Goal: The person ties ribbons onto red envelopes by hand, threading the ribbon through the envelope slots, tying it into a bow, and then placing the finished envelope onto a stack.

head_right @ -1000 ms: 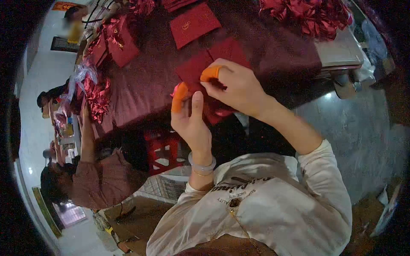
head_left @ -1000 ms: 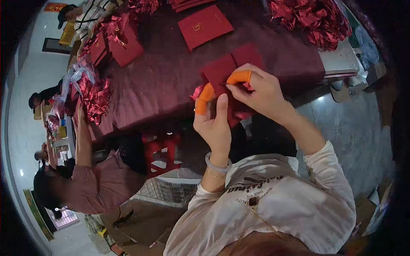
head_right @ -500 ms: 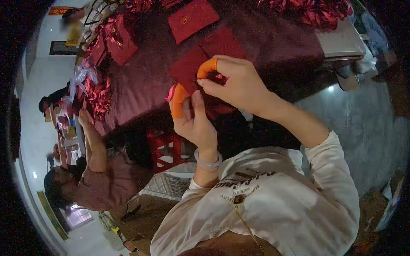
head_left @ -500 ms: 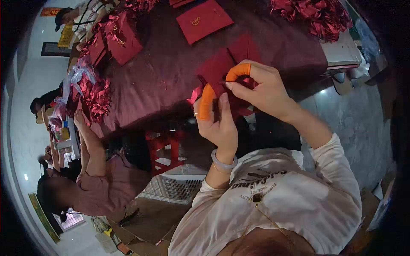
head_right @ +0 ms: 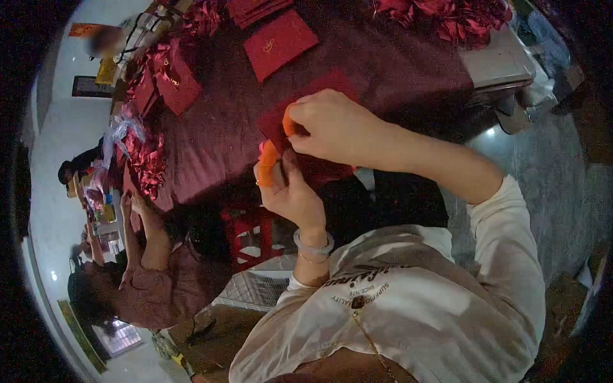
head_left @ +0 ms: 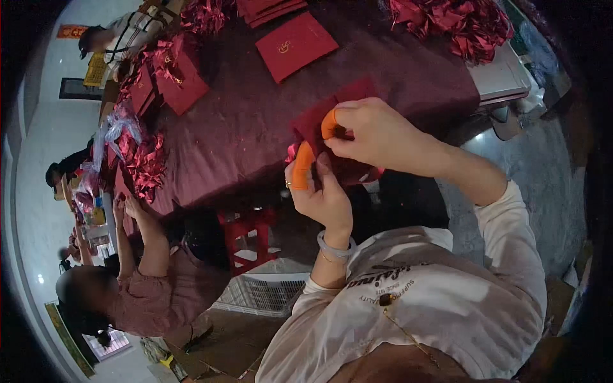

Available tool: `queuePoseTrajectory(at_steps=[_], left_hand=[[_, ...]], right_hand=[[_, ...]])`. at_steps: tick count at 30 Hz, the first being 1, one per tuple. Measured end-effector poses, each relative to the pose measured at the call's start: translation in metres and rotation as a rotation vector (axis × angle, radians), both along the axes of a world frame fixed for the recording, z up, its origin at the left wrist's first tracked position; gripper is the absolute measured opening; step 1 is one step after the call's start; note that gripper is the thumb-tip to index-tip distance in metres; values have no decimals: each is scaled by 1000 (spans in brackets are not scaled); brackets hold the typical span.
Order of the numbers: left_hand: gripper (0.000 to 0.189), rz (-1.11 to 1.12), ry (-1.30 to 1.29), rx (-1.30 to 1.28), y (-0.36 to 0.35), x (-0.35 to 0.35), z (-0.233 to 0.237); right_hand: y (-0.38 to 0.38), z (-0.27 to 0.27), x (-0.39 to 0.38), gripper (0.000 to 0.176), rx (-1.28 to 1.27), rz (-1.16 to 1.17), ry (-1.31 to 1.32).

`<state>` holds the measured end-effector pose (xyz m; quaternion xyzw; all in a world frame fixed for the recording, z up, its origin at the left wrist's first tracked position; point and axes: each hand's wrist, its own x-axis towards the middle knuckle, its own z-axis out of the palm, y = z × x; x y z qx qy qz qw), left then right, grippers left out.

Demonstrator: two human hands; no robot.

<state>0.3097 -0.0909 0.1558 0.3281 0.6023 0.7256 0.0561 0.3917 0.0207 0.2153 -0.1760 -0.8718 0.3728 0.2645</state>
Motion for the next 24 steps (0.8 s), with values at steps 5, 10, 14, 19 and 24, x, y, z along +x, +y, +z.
queuePoseTrajectory(at_steps=[5, 10, 14, 19, 24], left_hand=[[24, 15, 172, -71, 0, -7, -6], [28, -157, -291, -51, 1, -12, 9], [33, -554, -581, -68, 7, -35, 11], [24, -483, -171, -271, 29, -51, -2], [28, -339, 142, -513, 37, -54, -2]], right_hand=[[-6, -8, -3, 20, -258, -43, 59], [6, -31, -2, 21, -52, 16, 256], [23, -49, -3, 21, -649, -66, 264], [31, -58, -5, 19, -848, 26, 224], [28, -58, -14, 22, -662, -128, 189]])
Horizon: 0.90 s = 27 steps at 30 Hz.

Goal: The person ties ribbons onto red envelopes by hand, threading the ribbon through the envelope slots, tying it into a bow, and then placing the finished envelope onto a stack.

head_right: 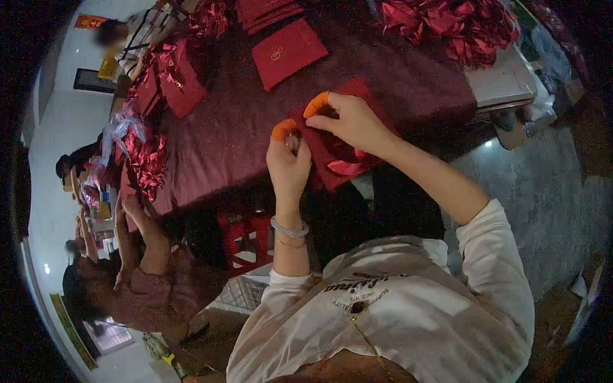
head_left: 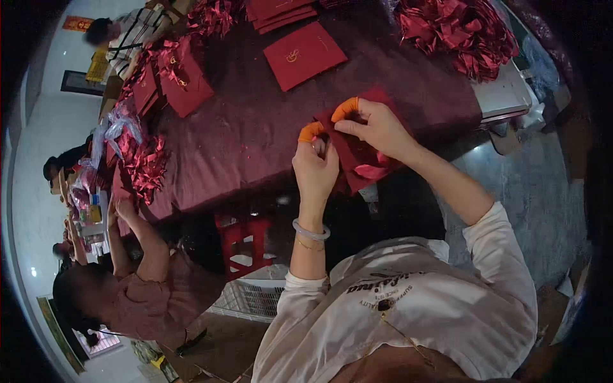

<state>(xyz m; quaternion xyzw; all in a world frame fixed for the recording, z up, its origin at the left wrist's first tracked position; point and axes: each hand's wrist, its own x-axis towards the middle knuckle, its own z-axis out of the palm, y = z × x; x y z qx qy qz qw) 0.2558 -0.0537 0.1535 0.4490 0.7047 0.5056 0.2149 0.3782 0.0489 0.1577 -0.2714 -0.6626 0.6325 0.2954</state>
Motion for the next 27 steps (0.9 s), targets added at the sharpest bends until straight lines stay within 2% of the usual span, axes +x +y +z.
queuePoseTrajectory(at_steps=[2, 5, 9, 10, 12, 14, 15, 17, 18, 21, 26, 27], left_hand=[[29, 35, 353, -28, 1, -2, -5], [22, 14, 619, 127, 4, -13, -10], [19, -49, 611, -5, -3, -25, 0], [19, -73, 467, -56, -5, -26, 5], [21, -127, 180, -177, -7, -30, 15], [19, -181, 48, -343, -7, -40, 23], [19, -184, -9, -322, -10, -41, 29], [19, -100, 429, -228, -18, -55, 38], [15, -37, 527, -151, -25, -61, 44], [10, -208, 1004, -39, -49, -83, 35], [10, -28, 1135, 203, -57, -80, -7], [12, 47, 1147, 87, -58, -76, -6]], right_hand=[[0, -2, -1, 23, 127, -9, -75], [4, -6, 1, 28, -90, -25, 71], [10, -9, 8, 32, -148, -79, 112], [9, -10, 4, 34, -141, -105, 198], [5, -8, 6, 34, -96, -89, 151], [5, -9, 8, 35, -27, -46, 90], [7, -10, 8, 35, -31, -44, 86], [10, -13, 7, 33, -115, -77, 149], [9, -5, 8, 33, -191, -87, 106], [9, -8, 7, 32, -140, -86, 111], [5, -3, 8, 27, -131, -34, 22], [6, -4, 8, 29, -115, -30, 17]])
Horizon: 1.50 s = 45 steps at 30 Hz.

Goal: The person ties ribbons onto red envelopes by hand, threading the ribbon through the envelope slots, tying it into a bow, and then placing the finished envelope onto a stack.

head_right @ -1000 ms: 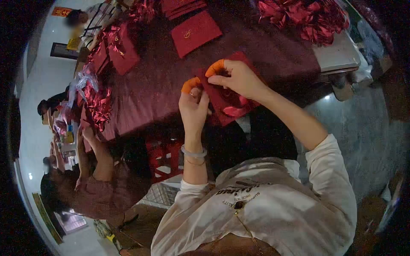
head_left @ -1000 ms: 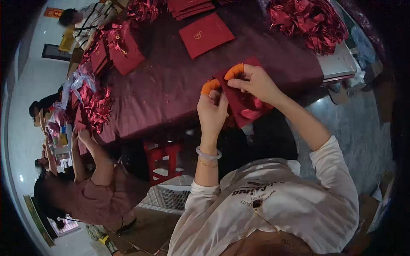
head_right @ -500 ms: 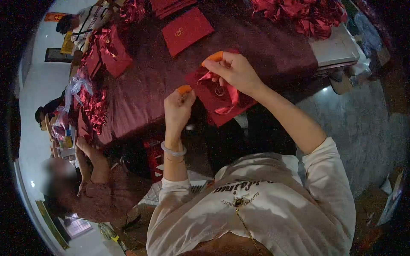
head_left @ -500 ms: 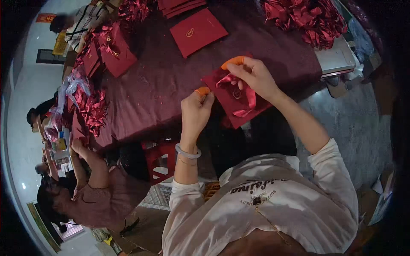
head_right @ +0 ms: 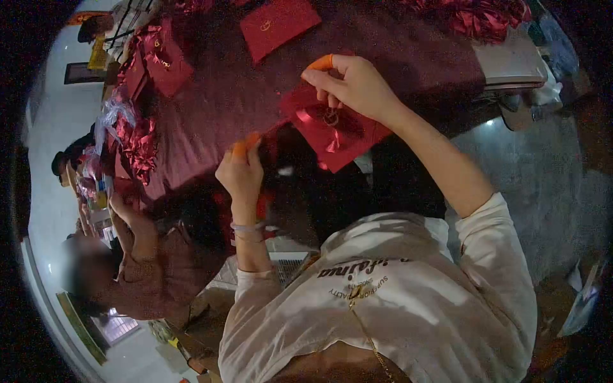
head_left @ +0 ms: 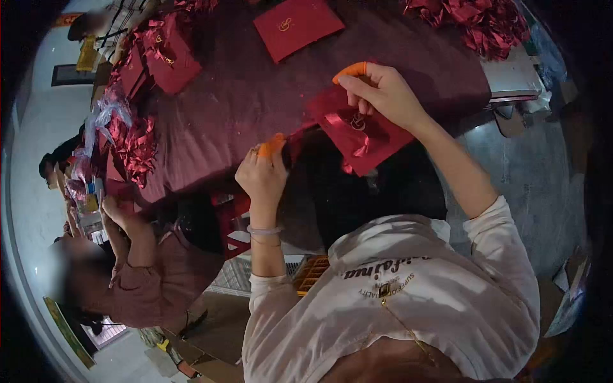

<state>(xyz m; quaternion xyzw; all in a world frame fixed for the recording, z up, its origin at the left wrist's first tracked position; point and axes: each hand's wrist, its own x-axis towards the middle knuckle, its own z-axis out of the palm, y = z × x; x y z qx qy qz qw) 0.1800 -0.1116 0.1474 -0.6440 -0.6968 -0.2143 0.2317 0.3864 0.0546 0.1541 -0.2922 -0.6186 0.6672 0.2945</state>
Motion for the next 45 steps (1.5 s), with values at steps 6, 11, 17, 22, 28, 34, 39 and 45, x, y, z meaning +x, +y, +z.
queuePoseTrajectory(at_steps=[6, 11, 17, 22, 28, 34, 39, 45], left_hand=[[14, 223, 76, 100, -12, -38, -4], [20, 183, 43, 72, -20, -24, -8], [25, 100, -377, 298, -29, 61, -6], [23, 87, -973, 55, -16, 125, -10], [23, 115, -1182, -83, -18, 121, -19], [22, 8, -1191, -206, -14, 101, -17], [20, 29, -1266, -180, -10, 98, -13], [26, 101, -697, 1, -18, 98, -7]], right_hand=[[4, -5, 0, 27, 23, 35, 0], [0, -7, -1, 25, 93, -2, -33], [2, -4, 2, 26, 89, 26, -69], [-3, -5, 0, 31, 97, 154, -24], [-8, 14, 5, 42, 395, 379, -208], [5, 1, 10, 36, 668, 491, -78], [11, 9, 16, 32, 541, 608, -34], [12, -7, 17, 39, 317, 405, 53]])
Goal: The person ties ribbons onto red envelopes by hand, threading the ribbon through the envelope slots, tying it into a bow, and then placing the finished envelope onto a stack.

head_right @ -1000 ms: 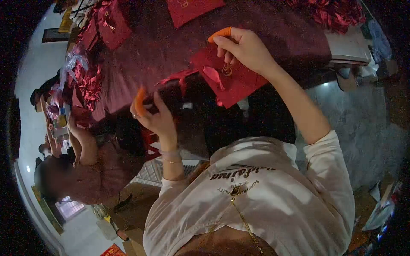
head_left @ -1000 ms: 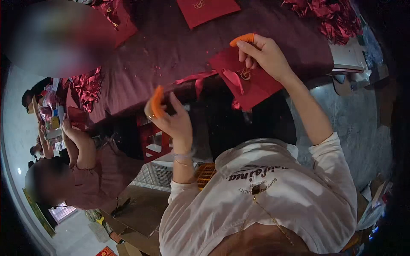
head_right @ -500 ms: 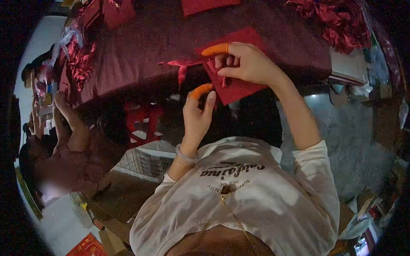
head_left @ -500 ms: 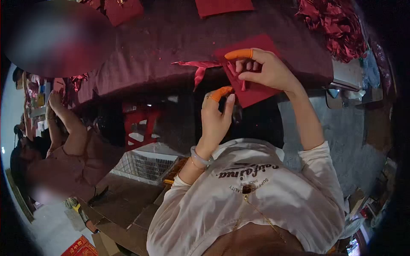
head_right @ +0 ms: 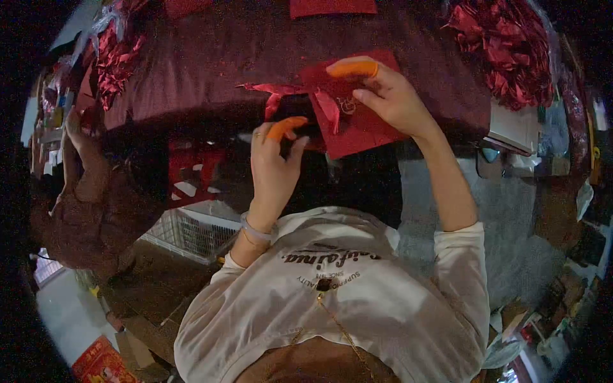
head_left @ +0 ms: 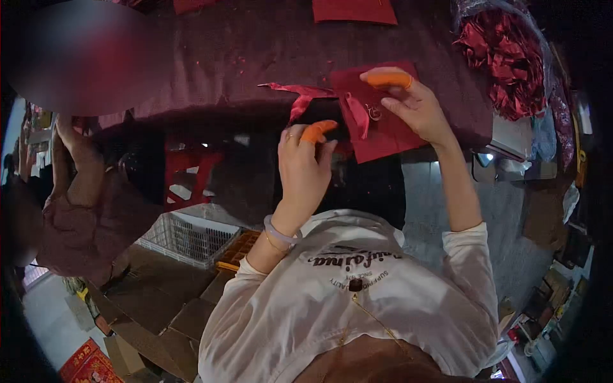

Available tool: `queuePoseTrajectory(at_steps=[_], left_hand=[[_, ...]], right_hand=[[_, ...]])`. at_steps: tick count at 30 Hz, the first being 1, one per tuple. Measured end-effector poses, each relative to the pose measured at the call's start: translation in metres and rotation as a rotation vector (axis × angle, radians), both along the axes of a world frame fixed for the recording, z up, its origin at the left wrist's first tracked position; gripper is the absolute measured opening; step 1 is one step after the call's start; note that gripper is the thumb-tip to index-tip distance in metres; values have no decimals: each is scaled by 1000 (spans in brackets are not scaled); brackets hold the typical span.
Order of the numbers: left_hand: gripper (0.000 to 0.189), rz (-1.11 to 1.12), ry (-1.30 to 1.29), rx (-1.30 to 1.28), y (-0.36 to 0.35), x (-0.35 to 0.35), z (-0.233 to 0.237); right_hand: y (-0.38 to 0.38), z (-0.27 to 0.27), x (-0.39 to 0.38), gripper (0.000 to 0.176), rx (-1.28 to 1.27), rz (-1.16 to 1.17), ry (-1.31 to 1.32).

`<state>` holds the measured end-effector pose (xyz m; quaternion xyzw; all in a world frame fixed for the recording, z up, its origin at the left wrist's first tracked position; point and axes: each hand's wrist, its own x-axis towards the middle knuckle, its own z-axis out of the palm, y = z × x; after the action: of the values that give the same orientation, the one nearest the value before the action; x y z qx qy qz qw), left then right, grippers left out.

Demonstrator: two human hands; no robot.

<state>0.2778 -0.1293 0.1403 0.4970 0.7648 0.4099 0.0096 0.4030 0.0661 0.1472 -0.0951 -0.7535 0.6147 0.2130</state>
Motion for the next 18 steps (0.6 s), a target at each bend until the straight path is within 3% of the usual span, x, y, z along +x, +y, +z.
queuePoseTrajectory(at_steps=[3, 6, 7, 9, 14, 17, 18], left_hand=[[26, 127, 90, 125, 11, 19, 20], [46, 137, 222, 85, 34, 31, 27], [46, 144, 217, 94, 39, 32, 26], [43, 188, 193, -236, 49, 35, 23], [28, 243, 347, -130, 45, 30, 3], [15, -2, -298, 110, 39, 19, 8], [15, -6, -293, 107, 40, 19, 7]], right_hand=[[7, -4, 0, 38, -158, 25, 65], [8, -3, -2, 37, -265, -17, 38], [9, -2, -2, 37, -301, -24, 33], [8, -1, -1, 37, -256, -26, 23], [-1, -3, 1, 35, -194, -43, 24], [-3, 0, -1, 34, -189, -46, 25], [-2, 0, -1, 33, -173, -53, 23]])
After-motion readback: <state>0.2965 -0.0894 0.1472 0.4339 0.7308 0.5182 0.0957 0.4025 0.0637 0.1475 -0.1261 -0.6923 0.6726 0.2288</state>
